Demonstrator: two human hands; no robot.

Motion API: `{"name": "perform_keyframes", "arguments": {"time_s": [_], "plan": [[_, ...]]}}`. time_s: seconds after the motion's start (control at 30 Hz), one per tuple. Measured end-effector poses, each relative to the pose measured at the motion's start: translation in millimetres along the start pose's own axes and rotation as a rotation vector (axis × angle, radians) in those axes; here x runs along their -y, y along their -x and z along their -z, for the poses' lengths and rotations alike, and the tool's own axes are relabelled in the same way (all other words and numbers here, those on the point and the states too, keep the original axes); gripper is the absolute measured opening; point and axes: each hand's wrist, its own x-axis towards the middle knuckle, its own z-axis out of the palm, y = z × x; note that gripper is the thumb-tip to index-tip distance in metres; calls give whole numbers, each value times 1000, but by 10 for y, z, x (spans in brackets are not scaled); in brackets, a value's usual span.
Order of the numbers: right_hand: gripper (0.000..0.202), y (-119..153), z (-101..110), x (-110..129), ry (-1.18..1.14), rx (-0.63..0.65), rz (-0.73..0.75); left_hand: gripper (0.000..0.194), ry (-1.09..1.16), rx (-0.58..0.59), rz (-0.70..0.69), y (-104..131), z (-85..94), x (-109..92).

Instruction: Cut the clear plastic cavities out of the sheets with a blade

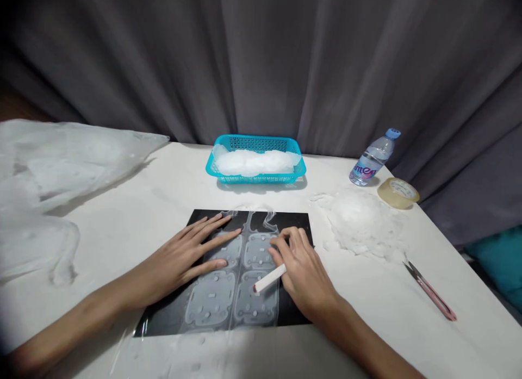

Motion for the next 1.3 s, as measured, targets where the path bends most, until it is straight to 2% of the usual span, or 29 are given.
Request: {"name": "perform_keyframes", "arguments": {"time_s": [0.1, 0.17, 0.27, 0.33, 0.43, 0.53, 0.63, 0.8, 1.0, 1.3], "plan": [[35, 9, 74, -15, -145, -77, 18, 60, 17, 23, 9, 28, 23, 38], [50, 37, 114, -35, -251, -95, 23, 58, 52, 33, 13, 47, 24, 30], [74, 79, 153, -56, -447, -22, -14, 53, 126, -13, -6, 49, -7, -76], [78, 83, 173, -50, -553, 76, -30, 49, 176, -70, -25, 22, -39, -200], [56, 38, 195, -25, -590, 176, -7, 46, 225, -73, -42, -52, -80, -392], [27, -24, 196, -25, -579, 148, 14, 51, 229, -49, -82, -140, -110, -509], [13, -51, 191, -57, -578, 153, -2, 57, 226, -37, -127, -227, -143, -550], [5, -48, 186, -88, -563, 211, -10, 70, 246, -19, -107, -320, -215, -553], [13, -55, 87, -93, -575, 211, 90, 67, 358, -14, -89, -320, -251, -489], [12, -33, 34, -104, -561, 220, 79, 68, 385, -8, -111, -324, -258, -472]]}}
